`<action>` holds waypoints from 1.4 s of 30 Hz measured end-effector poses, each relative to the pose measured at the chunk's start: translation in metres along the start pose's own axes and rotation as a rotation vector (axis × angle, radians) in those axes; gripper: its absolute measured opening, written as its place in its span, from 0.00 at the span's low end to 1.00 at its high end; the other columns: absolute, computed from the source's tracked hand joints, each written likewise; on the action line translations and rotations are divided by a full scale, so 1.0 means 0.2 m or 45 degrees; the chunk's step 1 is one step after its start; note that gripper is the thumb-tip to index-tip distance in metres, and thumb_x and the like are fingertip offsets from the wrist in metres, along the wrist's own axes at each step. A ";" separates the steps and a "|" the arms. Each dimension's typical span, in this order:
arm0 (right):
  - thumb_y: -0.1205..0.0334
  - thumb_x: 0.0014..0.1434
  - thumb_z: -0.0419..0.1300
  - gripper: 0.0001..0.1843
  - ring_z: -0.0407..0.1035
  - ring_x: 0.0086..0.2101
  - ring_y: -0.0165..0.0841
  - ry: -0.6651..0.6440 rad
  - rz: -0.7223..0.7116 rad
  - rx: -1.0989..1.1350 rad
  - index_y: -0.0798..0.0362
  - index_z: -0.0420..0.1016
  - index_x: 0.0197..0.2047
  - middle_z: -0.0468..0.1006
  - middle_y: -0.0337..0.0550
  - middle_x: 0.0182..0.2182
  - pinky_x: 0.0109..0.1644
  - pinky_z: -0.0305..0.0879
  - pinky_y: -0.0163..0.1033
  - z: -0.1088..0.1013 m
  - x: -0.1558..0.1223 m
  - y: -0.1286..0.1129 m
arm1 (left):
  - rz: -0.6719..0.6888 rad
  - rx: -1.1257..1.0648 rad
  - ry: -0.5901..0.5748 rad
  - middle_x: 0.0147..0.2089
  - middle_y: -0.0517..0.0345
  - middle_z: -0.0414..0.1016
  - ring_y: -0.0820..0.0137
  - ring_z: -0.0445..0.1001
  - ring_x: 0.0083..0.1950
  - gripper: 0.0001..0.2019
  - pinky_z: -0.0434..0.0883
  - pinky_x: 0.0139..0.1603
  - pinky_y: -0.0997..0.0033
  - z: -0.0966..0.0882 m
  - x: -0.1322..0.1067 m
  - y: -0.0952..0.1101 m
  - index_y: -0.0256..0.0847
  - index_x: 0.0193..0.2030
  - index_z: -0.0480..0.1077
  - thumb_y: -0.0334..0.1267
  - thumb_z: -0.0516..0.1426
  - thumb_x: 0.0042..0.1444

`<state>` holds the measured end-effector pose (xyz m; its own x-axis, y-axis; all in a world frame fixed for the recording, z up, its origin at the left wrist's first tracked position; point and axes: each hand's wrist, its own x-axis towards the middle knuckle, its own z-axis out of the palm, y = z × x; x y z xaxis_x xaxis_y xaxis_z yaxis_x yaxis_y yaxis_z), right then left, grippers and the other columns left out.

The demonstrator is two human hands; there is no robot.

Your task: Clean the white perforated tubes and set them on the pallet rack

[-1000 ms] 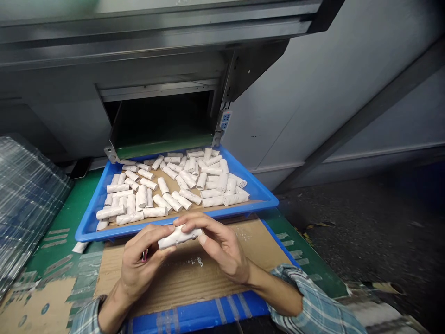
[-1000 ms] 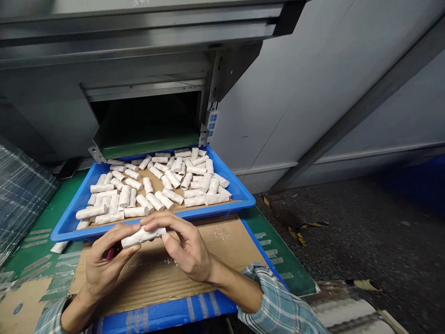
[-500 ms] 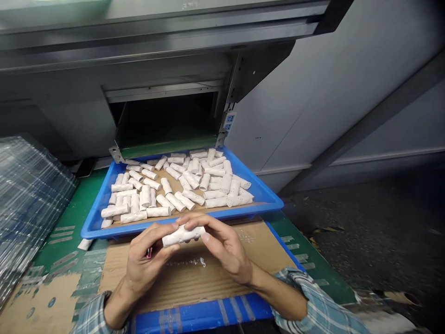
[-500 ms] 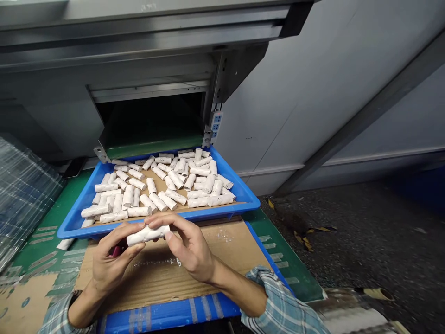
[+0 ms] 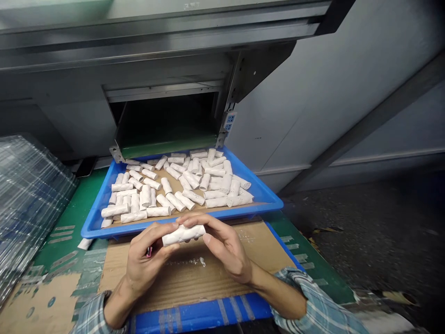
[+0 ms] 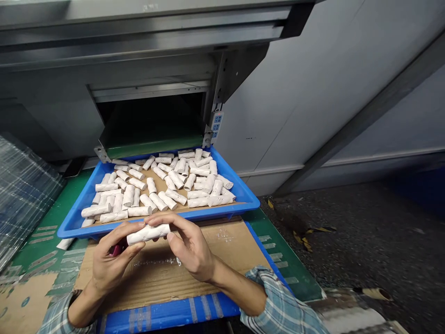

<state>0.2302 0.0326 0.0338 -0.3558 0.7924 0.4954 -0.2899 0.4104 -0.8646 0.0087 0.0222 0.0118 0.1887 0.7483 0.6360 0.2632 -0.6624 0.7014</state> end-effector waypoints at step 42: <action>0.61 0.70 0.68 0.21 0.80 0.56 0.42 0.097 -0.102 -0.580 0.44 0.76 0.64 0.85 0.45 0.56 0.66 0.76 0.46 0.00 -0.07 0.06 | 0.199 1.286 -0.343 0.38 0.54 0.80 0.63 0.81 0.32 0.19 0.67 0.28 0.66 -0.09 0.08 0.31 0.36 0.63 0.69 0.47 0.49 0.78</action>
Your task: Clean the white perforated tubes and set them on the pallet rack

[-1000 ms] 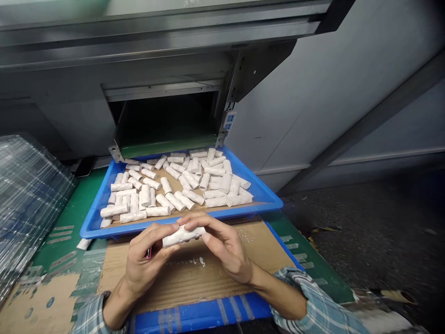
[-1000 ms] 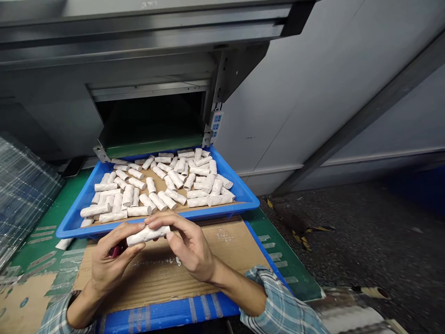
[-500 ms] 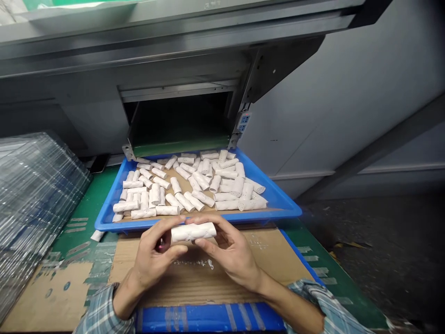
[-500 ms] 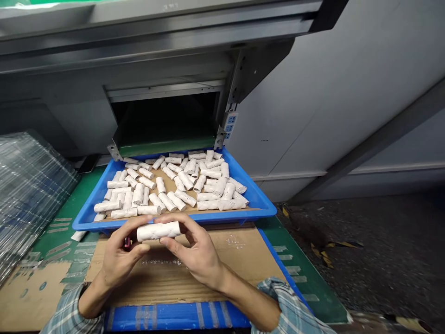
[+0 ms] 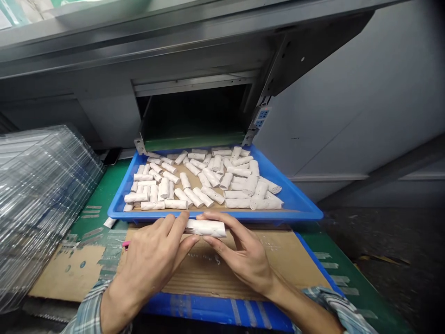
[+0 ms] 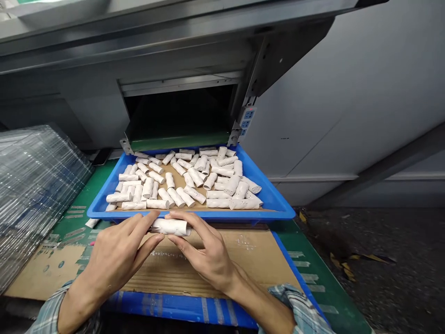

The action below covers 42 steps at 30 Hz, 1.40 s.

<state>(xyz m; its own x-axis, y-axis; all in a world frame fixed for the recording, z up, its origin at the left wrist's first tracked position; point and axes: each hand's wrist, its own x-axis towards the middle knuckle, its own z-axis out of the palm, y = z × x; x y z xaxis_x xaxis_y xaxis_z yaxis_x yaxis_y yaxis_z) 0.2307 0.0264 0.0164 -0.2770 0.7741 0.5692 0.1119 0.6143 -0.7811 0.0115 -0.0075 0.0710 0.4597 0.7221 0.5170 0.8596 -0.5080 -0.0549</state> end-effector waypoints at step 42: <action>0.75 0.70 0.63 0.24 0.78 0.57 0.37 -0.099 -0.315 -0.009 0.46 0.74 0.65 0.83 0.46 0.57 0.65 0.75 0.41 0.01 0.02 0.01 | -0.726 -1.467 -0.073 0.41 0.60 0.78 0.72 0.72 0.37 0.08 0.71 0.37 0.76 0.11 0.03 0.04 0.42 0.47 0.75 0.43 0.61 0.68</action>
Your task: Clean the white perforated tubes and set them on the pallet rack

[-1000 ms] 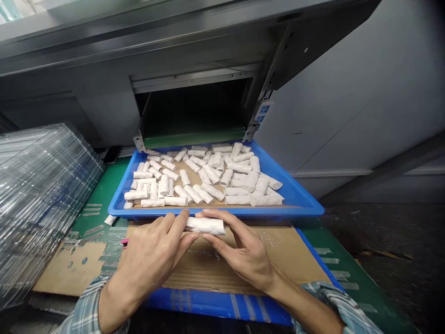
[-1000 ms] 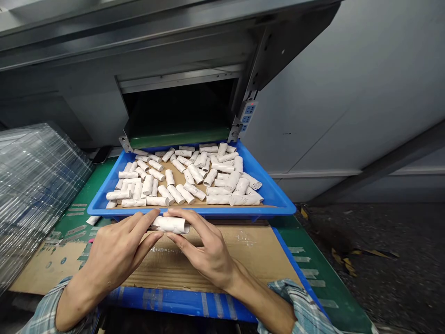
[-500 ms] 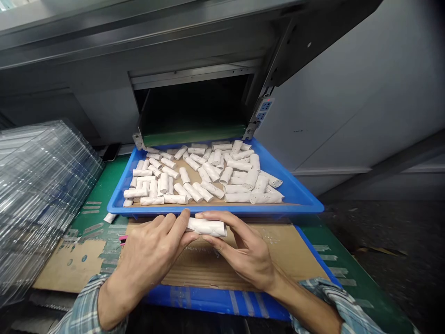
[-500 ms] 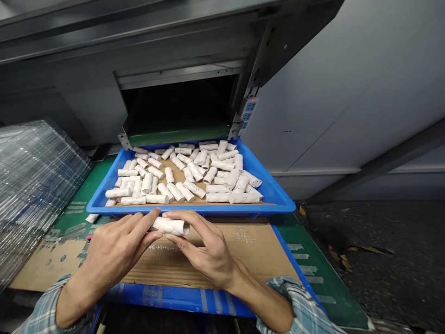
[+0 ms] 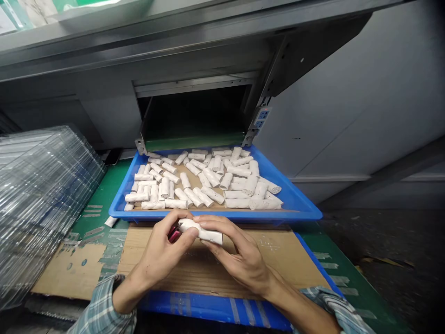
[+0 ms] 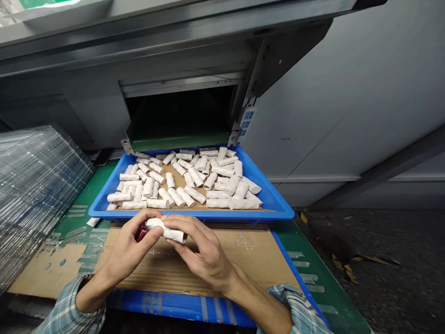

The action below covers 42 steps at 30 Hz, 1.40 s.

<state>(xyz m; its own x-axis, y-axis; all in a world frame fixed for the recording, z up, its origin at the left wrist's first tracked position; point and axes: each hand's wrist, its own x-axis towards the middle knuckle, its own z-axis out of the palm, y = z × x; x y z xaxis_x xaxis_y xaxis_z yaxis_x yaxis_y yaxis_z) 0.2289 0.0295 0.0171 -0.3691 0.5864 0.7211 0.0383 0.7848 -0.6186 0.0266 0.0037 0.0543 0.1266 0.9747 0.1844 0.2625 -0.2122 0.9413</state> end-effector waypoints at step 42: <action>0.63 0.72 0.65 0.16 0.81 0.50 0.40 -0.060 0.173 -0.120 0.45 0.77 0.61 0.86 0.45 0.50 0.57 0.79 0.44 0.00 0.02 0.03 | 0.480 0.457 0.060 0.38 0.59 0.74 0.69 0.73 0.34 0.14 0.71 0.35 0.71 -0.05 -0.07 -0.07 0.43 0.54 0.65 0.51 0.51 0.76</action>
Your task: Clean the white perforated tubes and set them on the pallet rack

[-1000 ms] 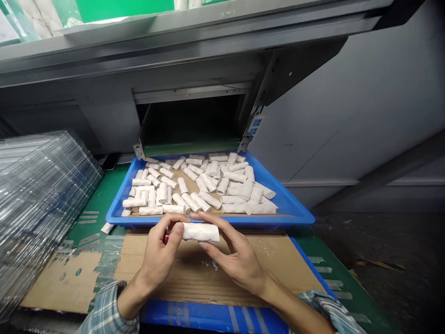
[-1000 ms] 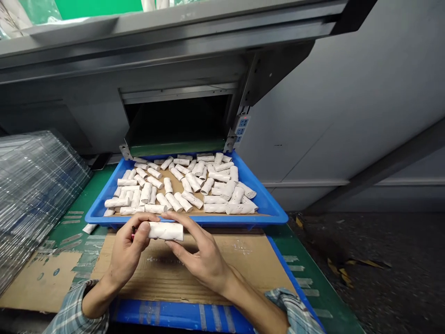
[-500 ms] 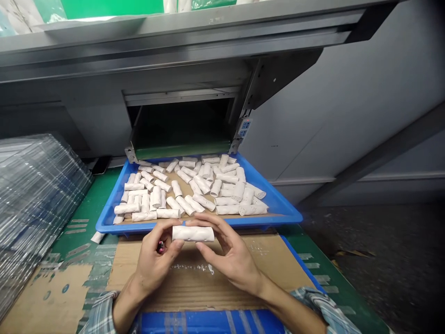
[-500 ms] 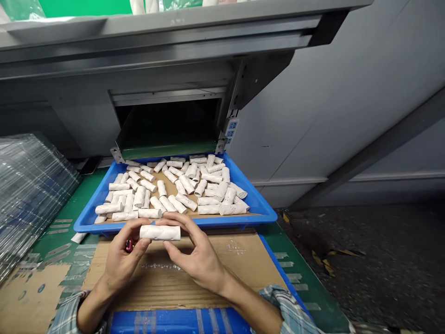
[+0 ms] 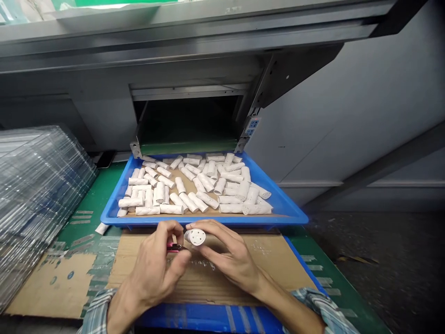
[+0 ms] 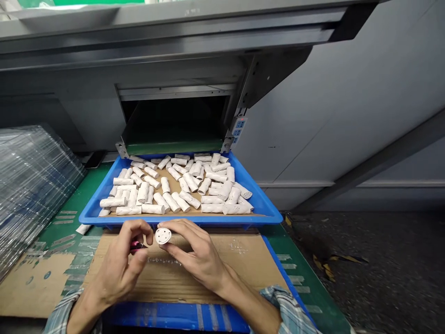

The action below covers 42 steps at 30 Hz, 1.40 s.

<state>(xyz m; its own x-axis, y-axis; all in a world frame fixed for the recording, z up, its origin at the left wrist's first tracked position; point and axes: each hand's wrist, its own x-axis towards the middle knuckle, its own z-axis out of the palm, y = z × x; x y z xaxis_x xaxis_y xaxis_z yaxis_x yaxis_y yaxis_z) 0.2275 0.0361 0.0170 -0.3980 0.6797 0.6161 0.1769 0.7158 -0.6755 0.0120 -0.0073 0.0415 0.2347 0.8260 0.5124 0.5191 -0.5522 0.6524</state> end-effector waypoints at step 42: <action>0.76 0.62 0.55 0.40 0.76 0.46 0.41 -0.267 -0.227 0.168 0.49 0.62 0.77 0.81 0.48 0.47 0.52 0.78 0.49 0.01 0.00 -0.05 | 0.409 0.760 -0.250 0.29 0.62 0.72 0.67 0.72 0.28 0.19 0.57 0.30 0.64 -0.16 0.02 0.10 0.43 0.39 0.67 0.54 0.51 0.77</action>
<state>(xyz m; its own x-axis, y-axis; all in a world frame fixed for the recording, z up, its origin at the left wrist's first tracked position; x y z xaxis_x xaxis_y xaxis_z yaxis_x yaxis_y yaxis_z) 0.2236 0.0281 0.0222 -0.5918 0.4875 0.6420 -0.0258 0.7845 -0.6195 -0.0016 -0.0187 0.0749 0.5667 0.6684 0.4817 0.7482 -0.6623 0.0387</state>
